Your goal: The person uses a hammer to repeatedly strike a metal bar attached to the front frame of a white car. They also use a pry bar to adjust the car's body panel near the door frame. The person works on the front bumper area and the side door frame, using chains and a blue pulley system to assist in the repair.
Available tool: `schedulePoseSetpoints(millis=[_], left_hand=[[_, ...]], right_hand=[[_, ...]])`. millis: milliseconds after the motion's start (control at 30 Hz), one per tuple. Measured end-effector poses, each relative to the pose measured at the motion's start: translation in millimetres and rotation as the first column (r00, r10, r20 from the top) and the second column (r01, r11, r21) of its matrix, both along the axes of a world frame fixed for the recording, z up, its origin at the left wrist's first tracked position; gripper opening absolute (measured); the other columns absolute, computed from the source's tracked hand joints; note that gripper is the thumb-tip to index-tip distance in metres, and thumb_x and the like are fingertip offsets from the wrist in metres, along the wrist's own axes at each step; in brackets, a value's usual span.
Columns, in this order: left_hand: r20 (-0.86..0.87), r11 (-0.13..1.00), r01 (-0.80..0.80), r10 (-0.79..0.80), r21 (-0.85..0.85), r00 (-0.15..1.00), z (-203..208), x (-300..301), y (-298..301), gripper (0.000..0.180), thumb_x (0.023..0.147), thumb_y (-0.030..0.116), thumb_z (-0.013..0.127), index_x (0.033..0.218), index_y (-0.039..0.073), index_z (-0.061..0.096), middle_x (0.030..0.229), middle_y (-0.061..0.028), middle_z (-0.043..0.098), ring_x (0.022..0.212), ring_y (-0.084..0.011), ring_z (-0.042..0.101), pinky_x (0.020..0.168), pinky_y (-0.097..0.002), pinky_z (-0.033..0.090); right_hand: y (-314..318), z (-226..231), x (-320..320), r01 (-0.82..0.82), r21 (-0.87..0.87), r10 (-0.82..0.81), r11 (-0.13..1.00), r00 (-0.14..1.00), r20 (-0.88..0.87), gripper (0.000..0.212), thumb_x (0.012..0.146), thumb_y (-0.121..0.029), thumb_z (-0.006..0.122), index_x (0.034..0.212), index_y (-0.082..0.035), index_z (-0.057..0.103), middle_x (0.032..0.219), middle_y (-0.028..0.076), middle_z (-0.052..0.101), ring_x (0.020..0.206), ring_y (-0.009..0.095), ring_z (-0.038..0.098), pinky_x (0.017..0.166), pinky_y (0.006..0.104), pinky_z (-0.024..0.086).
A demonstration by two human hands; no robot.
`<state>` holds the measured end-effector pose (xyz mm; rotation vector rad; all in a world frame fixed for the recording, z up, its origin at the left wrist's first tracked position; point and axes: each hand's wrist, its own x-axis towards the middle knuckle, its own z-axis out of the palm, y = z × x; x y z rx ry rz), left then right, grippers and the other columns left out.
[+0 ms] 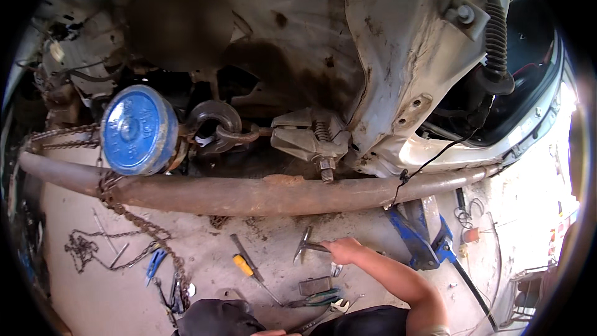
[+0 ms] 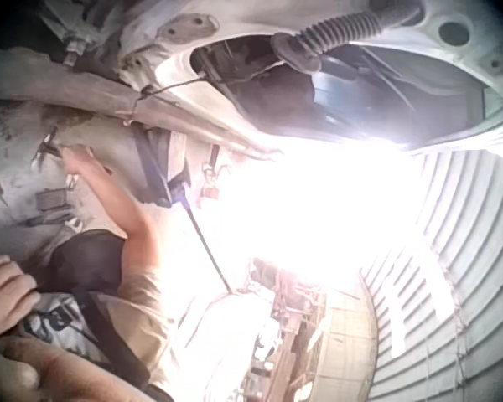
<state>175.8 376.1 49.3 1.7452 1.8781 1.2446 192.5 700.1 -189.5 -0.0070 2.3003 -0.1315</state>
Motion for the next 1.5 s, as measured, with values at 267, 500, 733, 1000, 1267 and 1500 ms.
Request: schedulePoseSetpoints(millis=[267,500,733,1000,1267,1500], left_hand=[[0.081,0.946,-0.290,0.280,0.149,0.957,-19,-64,-8,0.019,0.070,0.008,0.074,0.087,0.006,0.066,0.078,-0.0050,0.061,0.065,-0.0217,0.060,0.058,-0.0321,0.047],[-0.017,0.864,-0.501,0.502,0.041,0.865,-34,-126,-22,0.023,0.073,0.007,0.072,0.095,0.005,0.064,0.090,-0.0094,0.059,0.079,-0.0281,0.058,0.070,-0.0375,0.047],[-0.070,0.907,-0.418,0.420,0.048,0.905,-44,-173,-5,0.015,0.078,0.010,0.070,0.091,0.006,0.063,0.082,-0.0103,0.058,0.064,-0.0274,0.058,0.057,-0.0391,0.049],[-0.261,0.937,-0.350,0.340,0.009,0.903,-37,-180,-2,0.019,0.073,0.017,0.075,0.089,0.010,0.067,0.084,-0.0052,0.060,0.078,-0.0235,0.059,0.070,-0.0368,0.048],[-0.166,0.929,-0.346,0.324,-0.130,0.932,-38,-184,-6,0.021,0.073,0.020,0.075,0.090,0.009,0.067,0.085,-0.0060,0.060,0.077,-0.0241,0.060,0.068,-0.0375,0.047],[-0.114,0.918,-0.342,0.324,-0.202,0.939,-39,-186,-9,0.022,0.073,0.021,0.074,0.091,0.009,0.067,0.085,-0.0065,0.061,0.076,-0.0244,0.060,0.067,-0.0379,0.047]], right_hand=[[-14,23,-13,0.015,0.205,-0.039,0.979,0.993,0.113,0.042,0.087,-0.013,0.050,0.129,-0.010,0.048,0.105,0.015,0.067,0.095,0.031,0.067,0.072,0.0434,0.055],[-17,-26,3,0.092,0.123,-0.076,0.988,0.988,-0.131,0.025,0.085,-0.015,0.052,0.104,-0.005,0.065,0.102,0.014,0.068,0.091,0.032,0.067,0.071,0.0432,0.054],[-13,-8,-25,0.135,0.065,-0.130,0.989,0.988,-0.083,0.024,0.085,-0.015,0.052,0.103,-0.005,0.065,0.102,0.014,0.068,0.091,0.032,0.067,0.071,0.0433,0.054],[5,6,-45,0.159,0.039,-0.158,0.986,0.987,-0.041,0.024,0.085,-0.015,0.052,0.102,-0.005,0.066,0.102,0.014,0.068,0.090,0.032,0.067,0.070,0.0435,0.054],[6,6,-55,0.179,0.026,-0.179,0.983,0.984,-0.020,0.024,0.085,-0.015,0.052,0.101,-0.005,0.066,0.101,0.014,0.068,0.090,0.032,0.066,0.070,0.0437,0.054],[5,8,-58,0.190,0.018,-0.190,0.982,0.982,-0.013,0.023,0.084,-0.016,0.052,0.100,-0.005,0.067,0.101,0.014,0.068,0.090,0.032,0.066,0.070,0.0438,0.054]])
